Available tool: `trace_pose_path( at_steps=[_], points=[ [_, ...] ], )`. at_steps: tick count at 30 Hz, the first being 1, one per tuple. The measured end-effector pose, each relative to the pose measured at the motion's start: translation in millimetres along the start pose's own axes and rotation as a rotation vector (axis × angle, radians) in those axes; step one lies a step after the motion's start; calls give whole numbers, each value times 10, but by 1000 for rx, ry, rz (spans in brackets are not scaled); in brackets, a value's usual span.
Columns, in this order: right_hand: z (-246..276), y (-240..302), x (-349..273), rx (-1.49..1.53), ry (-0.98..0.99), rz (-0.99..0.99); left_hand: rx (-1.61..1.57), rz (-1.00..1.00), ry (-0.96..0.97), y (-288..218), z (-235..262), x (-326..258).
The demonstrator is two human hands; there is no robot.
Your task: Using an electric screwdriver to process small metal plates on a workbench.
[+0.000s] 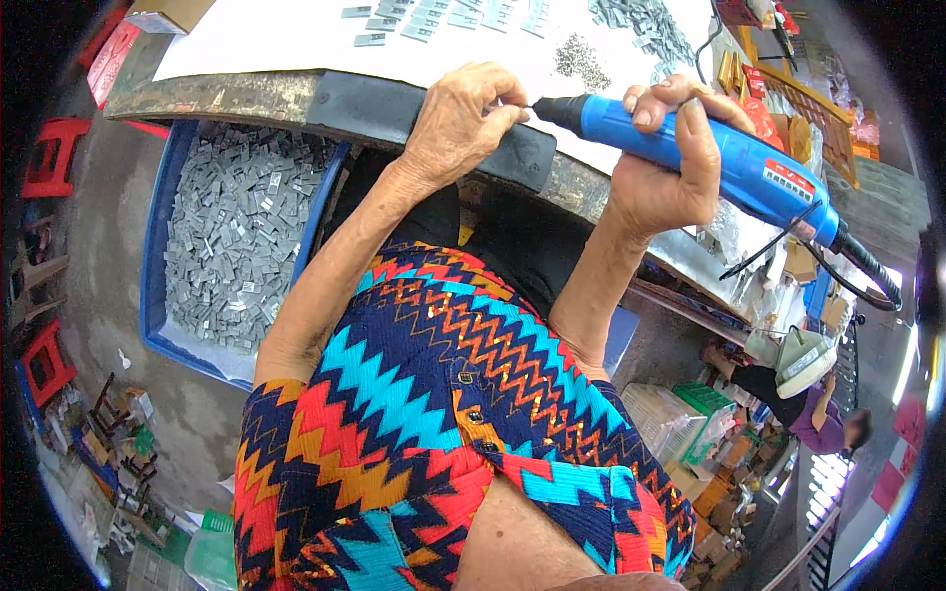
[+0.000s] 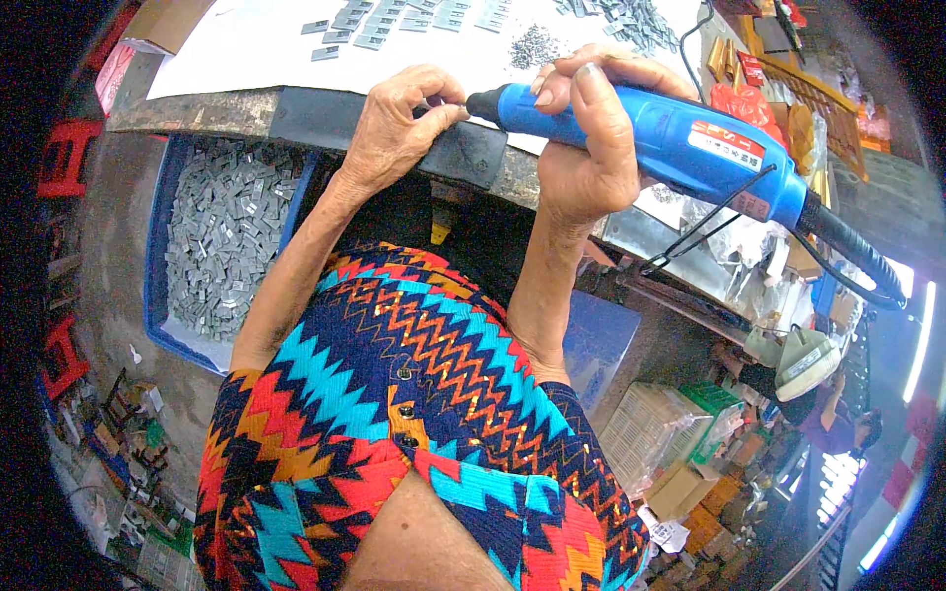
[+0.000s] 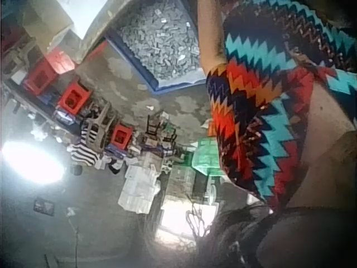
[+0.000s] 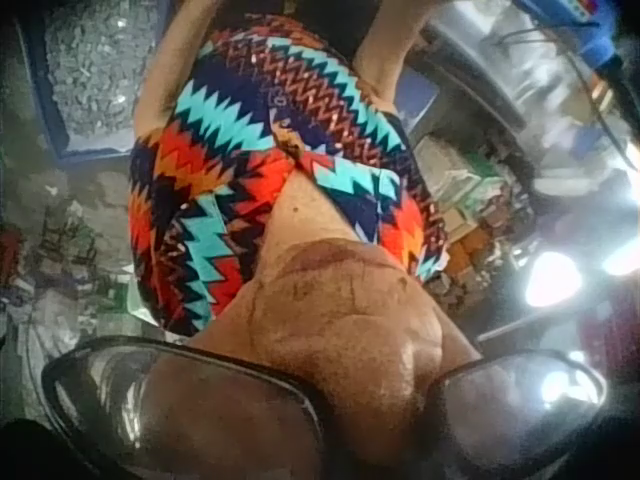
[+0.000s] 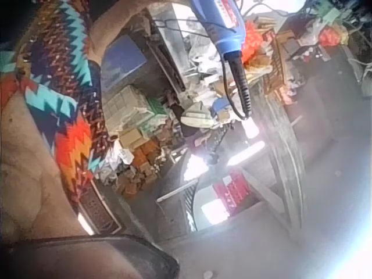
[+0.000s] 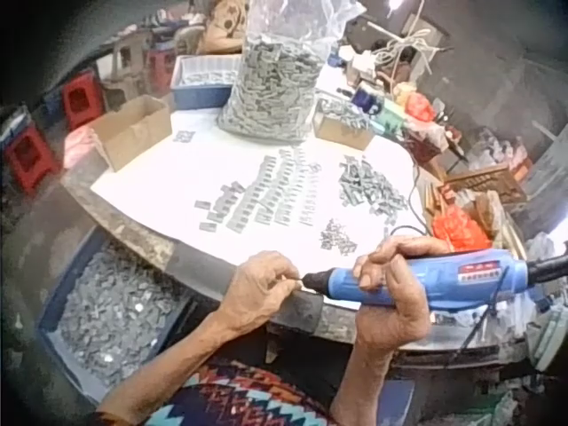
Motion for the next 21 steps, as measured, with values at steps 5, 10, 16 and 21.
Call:
trace_pose_path(
  at_steps=[5,10,16,21],
  points=[
    [-49,30,18,-24,51,10,-6,-5,-12,-17,15,-1],
    [-31,60,27,-16,56,21,30,-35,-17,-41,16,6],
    [23,75,36,1,45,38,42,-30,-27,-20,22,-2],
    [9,57,27,28,66,27,61,-29,-30,-28,19,-5]
  ],
)
Point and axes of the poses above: each hand's wrist, its own x-axis towards the middle knuckle, its own z-axis out of the back of the hand, y = z × x, the point moved 10 cm from there along x, towards the middle knuckle, and after that the axes turned 1 degree about y, right-handed, at the moved point
